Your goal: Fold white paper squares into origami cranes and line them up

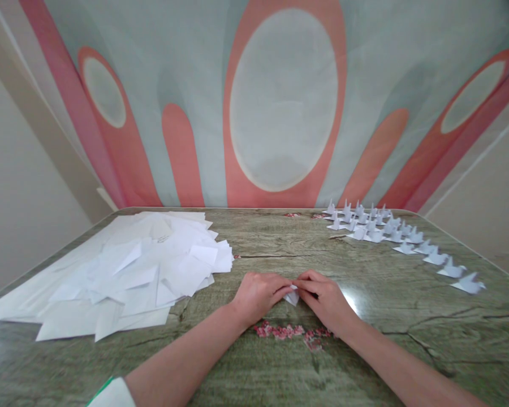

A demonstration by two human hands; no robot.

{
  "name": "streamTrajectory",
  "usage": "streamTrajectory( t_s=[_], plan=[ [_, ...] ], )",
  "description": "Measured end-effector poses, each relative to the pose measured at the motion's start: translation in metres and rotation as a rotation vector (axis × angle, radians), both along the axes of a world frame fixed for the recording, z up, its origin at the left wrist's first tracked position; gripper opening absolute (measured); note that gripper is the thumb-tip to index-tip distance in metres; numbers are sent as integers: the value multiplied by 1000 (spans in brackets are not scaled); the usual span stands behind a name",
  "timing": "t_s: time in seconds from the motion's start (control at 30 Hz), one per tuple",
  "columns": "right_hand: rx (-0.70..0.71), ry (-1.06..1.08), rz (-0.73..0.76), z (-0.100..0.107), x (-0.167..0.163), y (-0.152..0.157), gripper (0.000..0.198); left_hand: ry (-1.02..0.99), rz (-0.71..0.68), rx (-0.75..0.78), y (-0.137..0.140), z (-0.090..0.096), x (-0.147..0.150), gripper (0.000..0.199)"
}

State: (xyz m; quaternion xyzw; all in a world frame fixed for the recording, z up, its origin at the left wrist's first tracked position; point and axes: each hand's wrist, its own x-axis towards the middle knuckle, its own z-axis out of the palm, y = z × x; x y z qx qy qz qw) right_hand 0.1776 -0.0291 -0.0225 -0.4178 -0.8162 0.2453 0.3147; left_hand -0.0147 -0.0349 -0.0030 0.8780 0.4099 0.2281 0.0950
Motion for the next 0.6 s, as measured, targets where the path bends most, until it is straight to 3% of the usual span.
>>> streamTrajectory(
  t_s=[0.6],
  plan=[
    [201,-173,-31,-7,0,-3,25,141,-16,116,-2,-3,2,24]
  ],
)
